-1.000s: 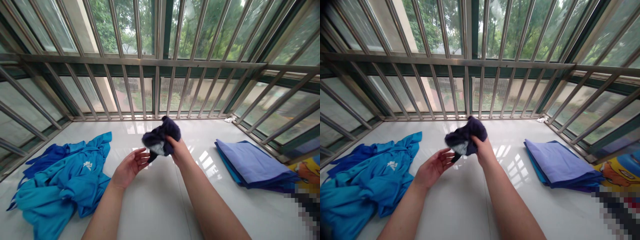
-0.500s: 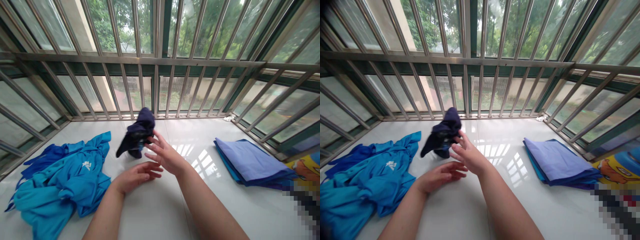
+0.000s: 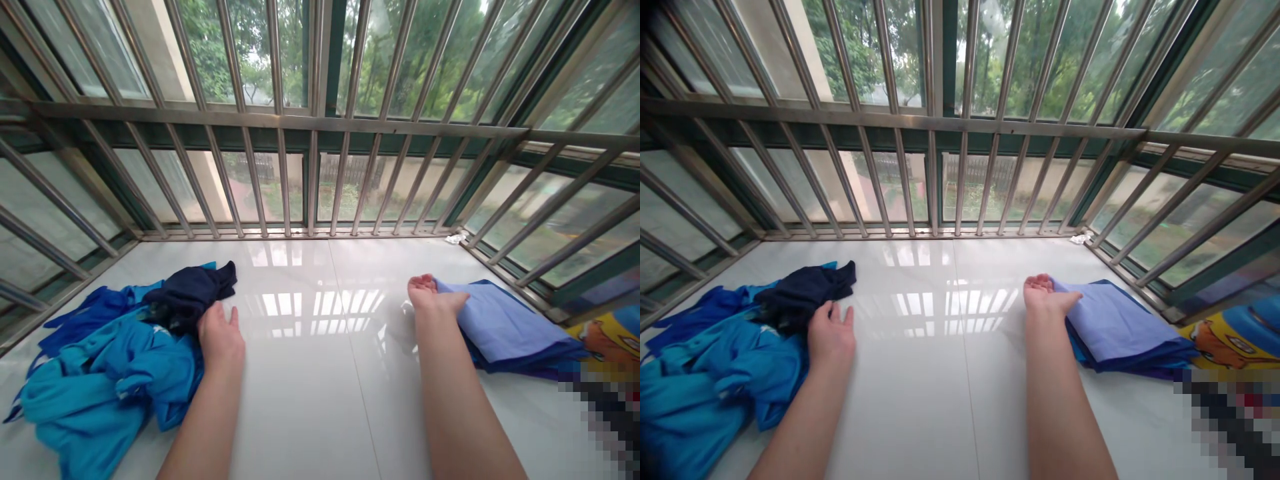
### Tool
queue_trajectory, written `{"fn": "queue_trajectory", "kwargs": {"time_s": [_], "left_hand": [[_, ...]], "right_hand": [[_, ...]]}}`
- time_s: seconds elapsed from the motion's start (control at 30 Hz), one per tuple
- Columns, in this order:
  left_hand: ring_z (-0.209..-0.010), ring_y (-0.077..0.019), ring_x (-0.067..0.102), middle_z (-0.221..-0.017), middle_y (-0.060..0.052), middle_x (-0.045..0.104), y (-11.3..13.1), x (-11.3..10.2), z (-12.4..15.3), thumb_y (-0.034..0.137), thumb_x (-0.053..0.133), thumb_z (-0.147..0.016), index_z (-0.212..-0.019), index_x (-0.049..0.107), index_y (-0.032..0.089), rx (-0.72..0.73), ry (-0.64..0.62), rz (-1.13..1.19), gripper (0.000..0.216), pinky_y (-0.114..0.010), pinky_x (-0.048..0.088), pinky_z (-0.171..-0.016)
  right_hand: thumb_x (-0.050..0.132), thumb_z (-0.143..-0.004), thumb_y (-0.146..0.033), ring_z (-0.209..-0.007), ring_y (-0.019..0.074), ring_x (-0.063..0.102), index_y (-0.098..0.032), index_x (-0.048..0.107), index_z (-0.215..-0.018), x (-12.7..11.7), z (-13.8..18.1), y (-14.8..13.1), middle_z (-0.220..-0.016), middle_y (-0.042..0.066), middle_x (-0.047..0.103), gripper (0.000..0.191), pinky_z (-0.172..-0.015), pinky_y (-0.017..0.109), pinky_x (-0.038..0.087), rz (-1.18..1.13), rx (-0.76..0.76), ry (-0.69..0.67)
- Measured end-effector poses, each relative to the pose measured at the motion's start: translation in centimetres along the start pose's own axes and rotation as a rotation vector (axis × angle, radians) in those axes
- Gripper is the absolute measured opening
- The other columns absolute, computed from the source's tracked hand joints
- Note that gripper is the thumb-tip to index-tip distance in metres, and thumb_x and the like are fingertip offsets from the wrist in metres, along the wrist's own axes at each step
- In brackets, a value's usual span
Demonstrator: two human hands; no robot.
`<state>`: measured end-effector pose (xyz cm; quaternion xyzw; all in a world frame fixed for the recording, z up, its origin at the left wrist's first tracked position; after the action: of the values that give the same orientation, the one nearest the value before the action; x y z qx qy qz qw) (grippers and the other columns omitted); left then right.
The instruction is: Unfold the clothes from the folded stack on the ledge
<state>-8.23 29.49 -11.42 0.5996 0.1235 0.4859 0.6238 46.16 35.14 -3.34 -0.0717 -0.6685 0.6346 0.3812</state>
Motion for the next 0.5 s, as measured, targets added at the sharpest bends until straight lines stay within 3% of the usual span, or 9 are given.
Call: {"fn": "queue_trajectory", "kwargs": {"time_s": [0.1,0.2,0.3,0.37,0.43,0.5], "left_hand": [[-0.162,-0.016,0.038,-0.167,-0.003,0.041,1.6,-1.5,-0.4,0.03,0.056,-0.096,-0.136,0.045,0.037,0.068,0.101,0.038,0.042,-0.037,0.052,-0.119],[-0.149,-0.0197,0.056,-0.167,-0.005,0.043,1.8,-1.3,-0.3,0.029,0.059,-0.095,-0.139,0.046,0.036,0.013,0.075,0.12,0.046,-0.036,0.056,-0.113],[-0.124,-0.02,0.073,-0.139,-0.01,0.068,0.5,1.0,0.6,0.031,0.057,-0.098,-0.122,0.062,0.024,-0.175,-0.088,0.166,0.026,-0.036,0.059,-0.109],[-0.109,-0.021,0.077,-0.118,-0.014,0.076,-0.6,2.9,1.8,0.031,0.051,-0.101,-0.111,0.069,0.018,-0.305,-0.249,0.156,0.024,-0.038,0.061,-0.105],[-0.101,-0.0228,0.078,-0.111,-0.017,0.079,-1.6,4.4,3.3,0.032,0.049,-0.104,-0.109,0.072,0.013,-0.407,-0.405,0.119,0.03,-0.041,0.063,-0.101],[-0.1,-0.025,0.079,-0.114,-0.021,0.079,-2.6,5.3,4.9,0.034,0.049,-0.107,-0.113,0.074,0.01,-0.503,-0.552,0.05,0.036,-0.042,0.064,-0.098]], "right_hand": [[0.042,-0.091,-0.077,-0.048,0.0167,0.025,-0.031,0.025,-0.065,-1.2,0.1,-1.8,-0.057,-0.008,0.017,0.055,-0.055,0.035,0.029,0.085,-0.138,-0.011],[0.035,-0.097,-0.056,-0.045,0.0118,0.016,-0.028,0.024,-0.066,-1.0,0.5,-2.0,-0.054,-0.01,0.016,0.043,-0.054,0.031,0.027,0.024,-0.142,0.024],[0.033,-0.098,-0.042,-0.043,0.0095,0.02,-0.027,0.029,-0.068,0.9,1.3,-2.3,-0.054,-0.01,0.021,0.034,-0.053,0.027,0.032,-0.022,-0.124,0.023],[0.038,-0.099,-0.039,-0.043,0.009,0.023,-0.027,0.034,-0.07,3.2,2.6,-2.5,-0.054,-0.011,0.025,0.032,-0.053,0.025,0.035,-0.075,-0.074,-0.026],[0.045,-0.098,-0.041,-0.043,0.0091,0.023,-0.026,0.04,-0.07,6.8,4.8,-2.2,-0.053,-0.011,0.027,0.033,-0.051,0.023,0.035,-0.115,0.03,-0.174],[0.051,-0.097,-0.047,-0.044,0.0092,0.024,-0.025,0.044,-0.067,10.7,8.3,-1.3,-0.051,-0.011,0.03,0.037,-0.05,0.023,0.035,-0.065,0.162,-0.417]]}}
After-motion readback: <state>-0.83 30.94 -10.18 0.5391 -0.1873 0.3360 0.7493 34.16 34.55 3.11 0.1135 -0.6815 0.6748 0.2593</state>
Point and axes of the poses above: each hand's wrist, its own z-axis away from the middle knuckle, its own x-axis out of the palm, y = z × x, the point moved 8 cm from there along -z, towards the middle knuckle
